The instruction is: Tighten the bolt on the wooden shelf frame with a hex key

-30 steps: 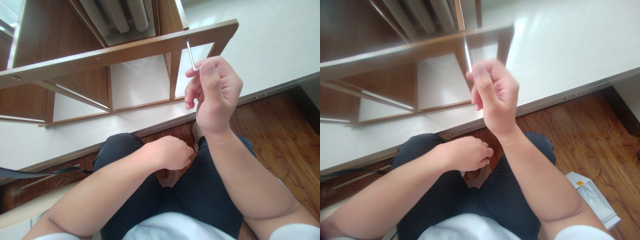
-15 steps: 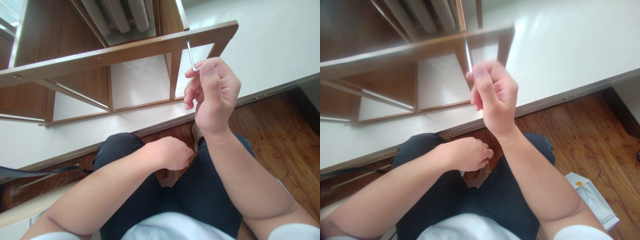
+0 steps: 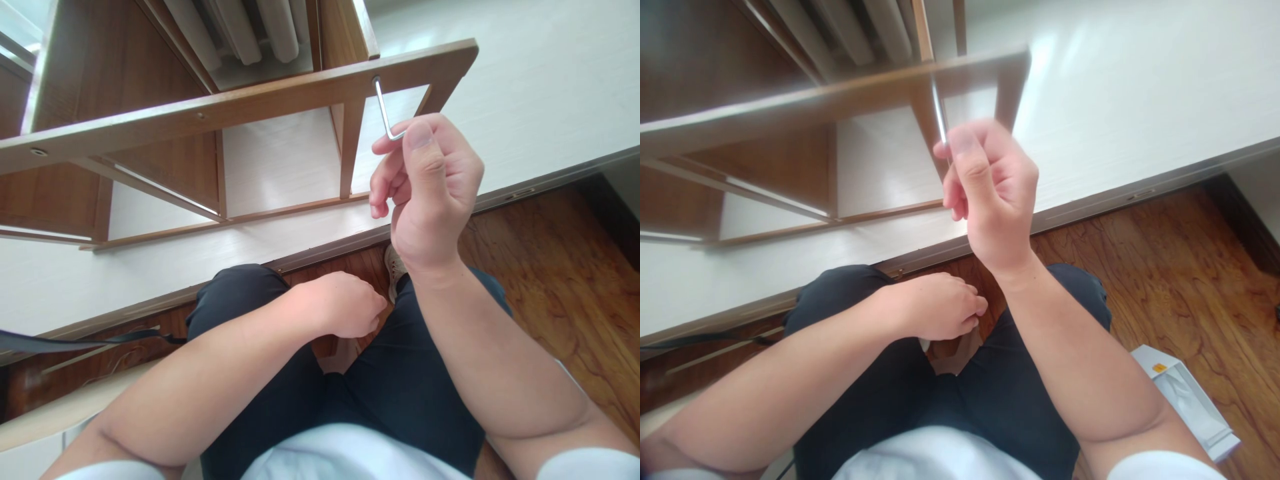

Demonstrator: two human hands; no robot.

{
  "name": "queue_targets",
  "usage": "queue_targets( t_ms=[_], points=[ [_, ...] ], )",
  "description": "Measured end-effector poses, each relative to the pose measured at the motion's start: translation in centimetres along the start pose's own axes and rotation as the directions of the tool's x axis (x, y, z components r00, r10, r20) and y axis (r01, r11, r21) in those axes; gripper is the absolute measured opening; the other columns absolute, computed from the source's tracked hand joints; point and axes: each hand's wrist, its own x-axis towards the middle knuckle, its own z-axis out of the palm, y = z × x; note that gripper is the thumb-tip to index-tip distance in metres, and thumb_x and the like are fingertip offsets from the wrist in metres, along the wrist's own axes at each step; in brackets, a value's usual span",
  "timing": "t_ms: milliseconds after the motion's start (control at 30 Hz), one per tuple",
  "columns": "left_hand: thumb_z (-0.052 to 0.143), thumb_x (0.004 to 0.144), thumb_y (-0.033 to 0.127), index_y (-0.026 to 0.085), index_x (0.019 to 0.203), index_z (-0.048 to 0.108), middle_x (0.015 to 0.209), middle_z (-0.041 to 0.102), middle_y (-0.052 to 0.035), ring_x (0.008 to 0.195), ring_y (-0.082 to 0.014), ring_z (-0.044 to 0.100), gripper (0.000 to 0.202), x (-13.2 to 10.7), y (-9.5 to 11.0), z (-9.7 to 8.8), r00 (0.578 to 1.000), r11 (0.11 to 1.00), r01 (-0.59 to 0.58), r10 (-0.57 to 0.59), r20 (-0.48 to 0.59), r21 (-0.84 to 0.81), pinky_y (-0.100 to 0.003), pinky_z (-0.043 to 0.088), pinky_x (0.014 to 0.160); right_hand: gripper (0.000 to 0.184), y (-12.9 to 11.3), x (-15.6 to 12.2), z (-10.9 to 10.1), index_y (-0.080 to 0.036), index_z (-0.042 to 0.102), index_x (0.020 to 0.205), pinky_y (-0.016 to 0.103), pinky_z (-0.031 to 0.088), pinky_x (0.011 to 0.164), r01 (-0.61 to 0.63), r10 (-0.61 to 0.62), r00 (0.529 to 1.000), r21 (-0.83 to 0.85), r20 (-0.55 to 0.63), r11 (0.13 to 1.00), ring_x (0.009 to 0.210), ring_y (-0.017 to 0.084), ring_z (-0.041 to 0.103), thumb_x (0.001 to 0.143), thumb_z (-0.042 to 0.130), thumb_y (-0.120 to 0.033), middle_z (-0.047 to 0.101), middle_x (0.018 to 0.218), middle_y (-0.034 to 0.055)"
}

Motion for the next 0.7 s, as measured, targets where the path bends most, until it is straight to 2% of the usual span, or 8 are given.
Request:
queue_targets(
  t_ms=[233, 367, 533, 700],
  points=[
    [0.039, 0.101, 0.033, 0.017, 0.113, 0.072, 0.11, 0.078, -0.0109, 0.095, -0.0261, 0.073, 0.039, 0.0, -0.06, 0.02, 1.0, 1.0, -0.006, 0.006, -0.026, -0.005, -0.034, 0.047, 0.072, 0.031, -0.71, -0.1, 0.23, -0.027, 0.063, 0.093, 0.029, 0.035, 0.043, -0.064, 0.065, 0.997, 0.017, -0.033, 0.998, 0.049, 0.012, 0.052, 0.099, 0.061, -0.057, 0.051, 0.055, -0.0038],
    [0.038, 0.101, 0.033, 0.017, 0.115, 0.072, 0.112, 0.078, -0.0102, 0.096, -0.0253, 0.072, 0.04, 0.02, -0.02, 0.03, 1.0, 1.0, -0.008, 0.008, -0.019, 0.003, -0.033, 0.047, 0.073, 0.029, -0.58, -0.11, 0.23, -0.027, 0.064, 0.094, 0.029, 0.038, 0.045, -0.054, 0.055, 0.998, 0.019, -0.037, 0.998, 0.05, 0.013, 0.054, 0.1, 0.06, -0.055, 0.053, 0.056, -0.0036],
    [0.037, 0.101, 0.033, 0.017, 0.117, 0.072, 0.115, 0.077, -0.0106, 0.1, -0.0264, 0.073, 0.041, 0.07, 0.06, -0.04, 1.0, 1.0, -0.002, 0.002, -0.004, 0.012, -0.033, 0.046, 0.073, 0.033, -0.26, -0.06, 0.23, -0.027, 0.063, 0.091, 0.03, 0.036, 0.045, -0.013, 0.013, 0.999, 0.013, -0.034, 1.0, 0.048, 0.013, 0.051, 0.1, 0.059, -0.058, 0.052, 0.055, -0.0038],
    [0.036, 0.101, 0.033, 0.017, 0.118, 0.071, 0.116, 0.077, -0.0101, 0.102, -0.0286, 0.072, 0.042, 0.01, 0.12, -0.13, 1.0, 1.0, 0.004, -0.004, 0.008, 0.014, -0.035, 0.046, 0.073, 0.039, -0.38, -0.08, 0.21, -0.026, 0.062, 0.092, 0.029, 0.034, 0.044, -0.022, 0.022, 1.0, -0.01, -0.017, 1.0, 0.048, 0.012, 0.05, 0.098, 0.056, -0.064, 0.052, 0.057, -0.0034]
  ],
)
